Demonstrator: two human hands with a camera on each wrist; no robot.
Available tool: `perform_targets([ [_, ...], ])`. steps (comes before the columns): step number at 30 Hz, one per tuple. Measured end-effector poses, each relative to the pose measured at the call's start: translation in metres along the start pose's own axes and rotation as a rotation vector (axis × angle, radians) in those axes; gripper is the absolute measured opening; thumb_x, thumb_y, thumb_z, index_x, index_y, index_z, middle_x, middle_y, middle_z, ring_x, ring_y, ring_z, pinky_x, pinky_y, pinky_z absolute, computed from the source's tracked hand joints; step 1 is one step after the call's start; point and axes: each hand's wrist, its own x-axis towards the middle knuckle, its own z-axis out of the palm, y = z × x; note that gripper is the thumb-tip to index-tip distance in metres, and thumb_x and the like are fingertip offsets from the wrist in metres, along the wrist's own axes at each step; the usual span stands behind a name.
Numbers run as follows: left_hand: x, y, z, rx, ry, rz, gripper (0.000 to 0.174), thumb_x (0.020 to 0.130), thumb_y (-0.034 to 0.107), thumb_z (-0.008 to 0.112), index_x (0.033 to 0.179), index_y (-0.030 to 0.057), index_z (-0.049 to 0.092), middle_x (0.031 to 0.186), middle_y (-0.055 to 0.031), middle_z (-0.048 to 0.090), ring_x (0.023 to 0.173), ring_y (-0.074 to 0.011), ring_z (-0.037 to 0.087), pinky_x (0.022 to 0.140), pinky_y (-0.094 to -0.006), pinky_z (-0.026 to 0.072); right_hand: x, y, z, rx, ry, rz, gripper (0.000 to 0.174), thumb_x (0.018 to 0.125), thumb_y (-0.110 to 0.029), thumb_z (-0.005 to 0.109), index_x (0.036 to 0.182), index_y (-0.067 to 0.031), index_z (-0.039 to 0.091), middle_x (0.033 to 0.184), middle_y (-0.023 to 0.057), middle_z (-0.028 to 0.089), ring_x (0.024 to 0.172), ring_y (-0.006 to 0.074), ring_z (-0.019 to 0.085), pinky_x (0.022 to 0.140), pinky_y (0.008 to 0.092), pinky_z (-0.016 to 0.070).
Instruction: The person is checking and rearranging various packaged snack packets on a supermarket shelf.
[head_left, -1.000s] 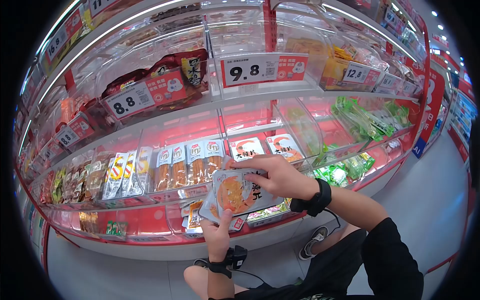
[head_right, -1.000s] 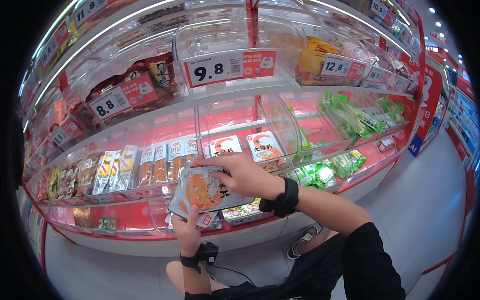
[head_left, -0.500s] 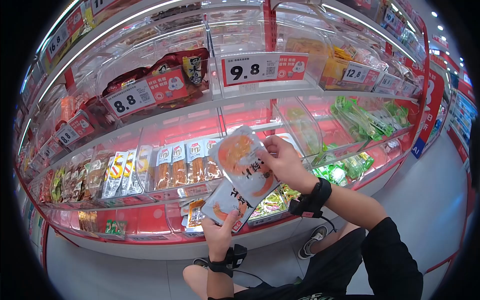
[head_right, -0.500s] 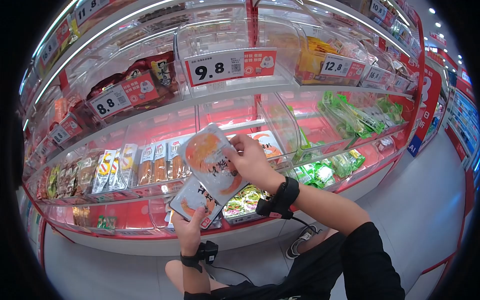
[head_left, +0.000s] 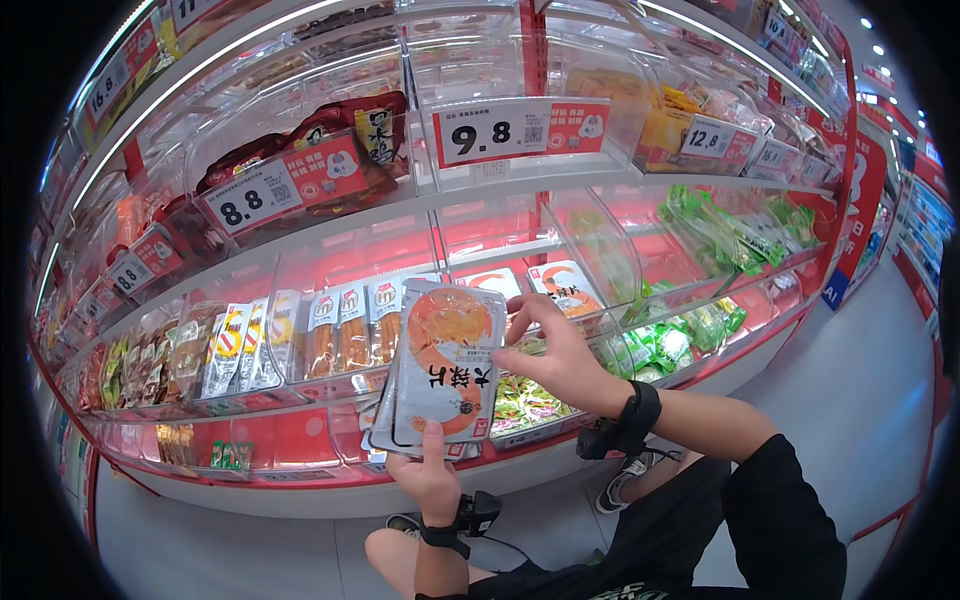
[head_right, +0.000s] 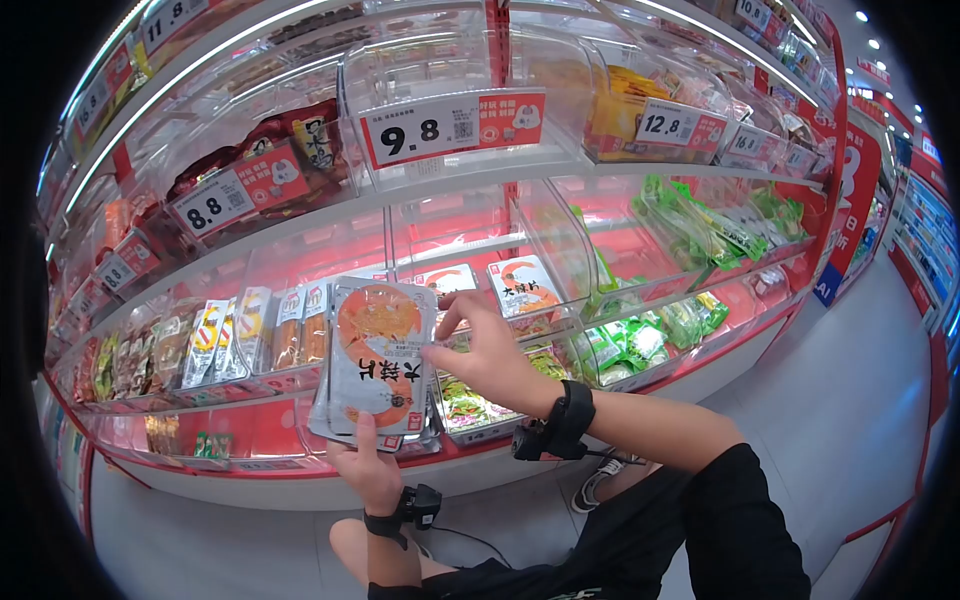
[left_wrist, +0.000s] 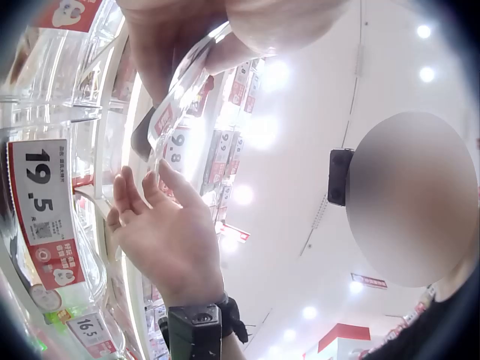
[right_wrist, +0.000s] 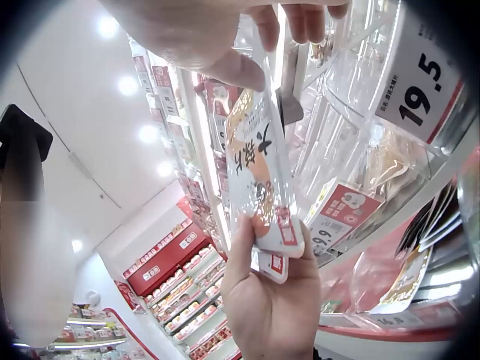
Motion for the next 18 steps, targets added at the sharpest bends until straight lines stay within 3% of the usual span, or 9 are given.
perform_targets([
  [3,0.006,0.0,-0.011,-0.032,0.014,0.029,0.021,0.09,0.006,0.056,0.108,-0.0053,0.055,0.103,-0.0096,0.061,0.091,-0.0134,0.057,0.082,-0.0284,0.0462,0.006,-0.008,-0.005,0.062,0.181,-0.017,0.056,0.076,-0.028,0.072,0.116,0.0019,0.045,0.123,0.0169,0.047,0.111,0.0272,0.048,0.095,0.0406,0.0369],
  [4,0.008,0.0,-0.012,-0.031,0.021,0.042,0.021,0.09,0.007,0.056,0.107,-0.0054,0.055,0.102,-0.0095,0.061,0.09,-0.0134,0.058,0.082,-0.0284,0.0463,0.01,-0.007,-0.01,0.008,0.146,-0.071,0.076,0.076,-0.032,0.072,0.132,0.0021,0.034,0.128,0.0179,0.044,0.114,0.0275,0.047,0.097,0.0405,0.0365],
  [7,0.006,0.005,-0.018,0.007,-0.024,-0.007,0.022,0.091,0.011,0.056,0.106,-0.0055,0.055,0.099,-0.0086,0.062,0.086,-0.0125,0.057,0.08,-0.0274,0.046,0.018,-0.014,-0.02,-0.004,-0.155,-0.104,0.083,0.075,-0.037,0.073,0.137,-0.0033,0.03,0.138,0.0143,0.038,0.124,0.0228,0.041,0.098,0.0389,0.0337],
  [8,0.005,0.007,-0.019,0.028,-0.052,-0.04,0.022,0.092,0.012,0.056,0.106,-0.0055,0.055,0.097,-0.0082,0.062,0.085,-0.012,0.057,0.079,-0.0269,0.0457,0.02,-0.014,-0.02,0.126,-0.297,-0.053,0.084,0.077,-0.035,0.074,0.139,-0.0038,0.028,0.134,0.0159,0.045,0.123,0.0216,0.044,0.098,0.0365,0.0365],
  [11,0.003,-0.002,-0.016,0.147,-0.099,0.088,0.022,0.095,0.017,0.052,0.106,-0.0026,0.053,0.093,-0.0072,0.061,0.073,-0.0107,0.058,0.062,-0.0219,0.046,0.019,-0.012,-0.021,0.432,-0.665,0.227,0.079,0.078,-0.026,0.074,0.14,-0.005,0.028,0.122,0.0138,0.057,0.117,0.019,0.051,0.093,0.033,0.0418],
  [12,0.004,-0.003,-0.018,0.179,-0.115,0.06,0.022,0.096,0.018,0.051,0.104,-0.0021,0.053,0.088,-0.0057,0.06,0.069,-0.009,0.056,0.058,-0.0207,0.0431,0.016,-0.006,-0.016,0.5,-0.655,0.193,0.074,0.078,-0.016,0.074,0.139,-0.0055,0.032,0.107,0.0074,0.063,0.101,0.0123,0.057,0.085,0.0271,0.0452],
  [15,0.007,-0.004,-0.023,0.277,-0.162,0.008,0.023,0.097,0.022,0.05,0.099,-0.0007,0.055,0.076,-0.0012,0.057,0.057,-0.0046,0.049,0.049,-0.0178,0.0354,0.012,-0.012,-0.021,0.468,-0.717,0.053,0.073,0.077,-0.016,0.076,0.137,-0.0049,0.036,0.097,0.0028,0.061,0.088,0.0073,0.054,0.081,0.0254,0.0445],
  [16,0.009,-0.002,-0.022,0.314,-0.183,0.013,0.024,0.097,0.022,0.049,0.098,-0.0004,0.055,0.072,0.0001,0.056,0.055,-0.0037,0.047,0.048,-0.0175,0.0333,0.01,-0.014,-0.021,0.455,-0.667,0.022,0.067,0.075,-0.019,0.078,0.131,-0.0037,0.044,0.087,-0.0019,0.055,0.077,0.0052,0.046,0.074,0.0245,0.0439],
  [18,0.012,0.002,-0.017,0.362,-0.177,0.002,0.025,0.097,0.023,0.049,0.096,-0.0001,0.056,0.068,0.0018,0.053,0.053,-0.0028,0.044,0.047,-0.0172,0.0311,0.008,-0.006,-0.021,0.224,-0.586,0.002,0.059,0.074,-0.026,0.078,0.121,-0.0009,0.05,0.089,0.0055,0.06,0.081,0.0125,0.056,0.071,0.029,0.0466],
])
